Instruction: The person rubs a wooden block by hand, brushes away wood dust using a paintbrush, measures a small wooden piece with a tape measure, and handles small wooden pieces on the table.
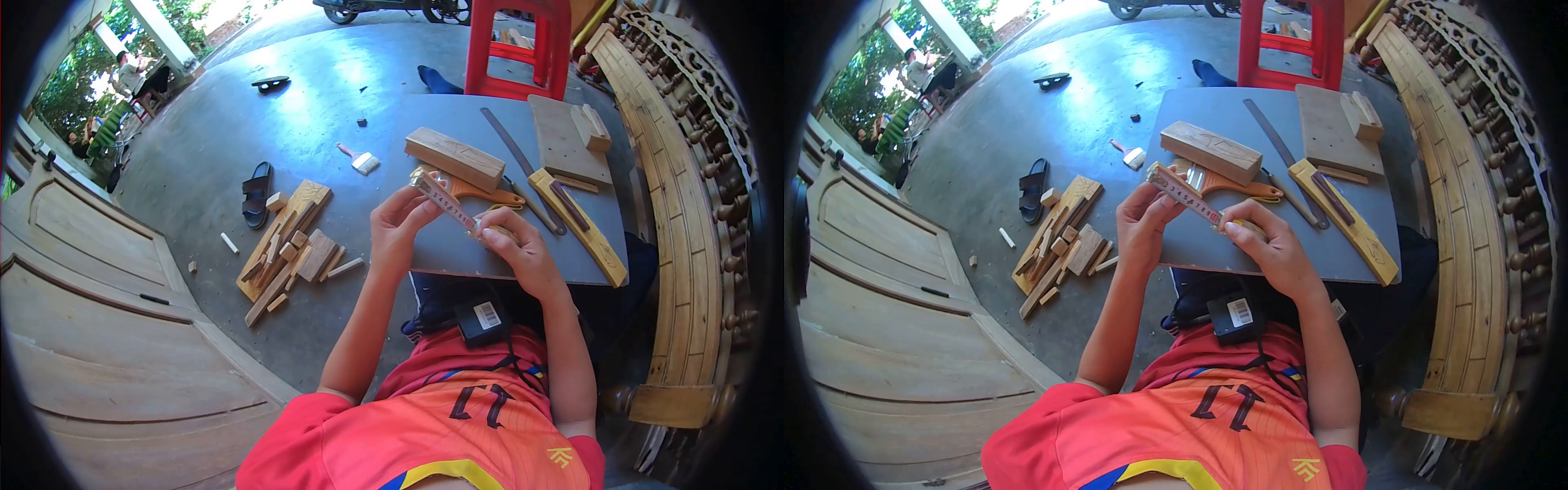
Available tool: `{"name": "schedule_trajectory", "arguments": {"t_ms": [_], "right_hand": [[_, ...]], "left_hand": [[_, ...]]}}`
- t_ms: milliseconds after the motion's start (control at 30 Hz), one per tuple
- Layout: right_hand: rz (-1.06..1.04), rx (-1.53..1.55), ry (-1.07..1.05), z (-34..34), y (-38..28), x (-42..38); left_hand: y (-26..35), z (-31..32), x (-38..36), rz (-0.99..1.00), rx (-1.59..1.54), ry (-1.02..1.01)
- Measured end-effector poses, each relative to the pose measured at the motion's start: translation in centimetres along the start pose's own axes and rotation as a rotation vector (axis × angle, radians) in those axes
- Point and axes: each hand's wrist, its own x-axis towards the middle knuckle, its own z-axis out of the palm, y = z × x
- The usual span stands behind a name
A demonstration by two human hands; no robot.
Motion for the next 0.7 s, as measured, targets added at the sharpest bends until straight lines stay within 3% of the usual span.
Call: {"name": "schedule_trajectory", "arguments": {"t_ms": [700], "right_hand": [[-0.027,-0.058,0.011,0.02,0.07,-0.03]], "left_hand": [[0.30,0.54,-0.25,0.004,-0.095,0.057]]}}
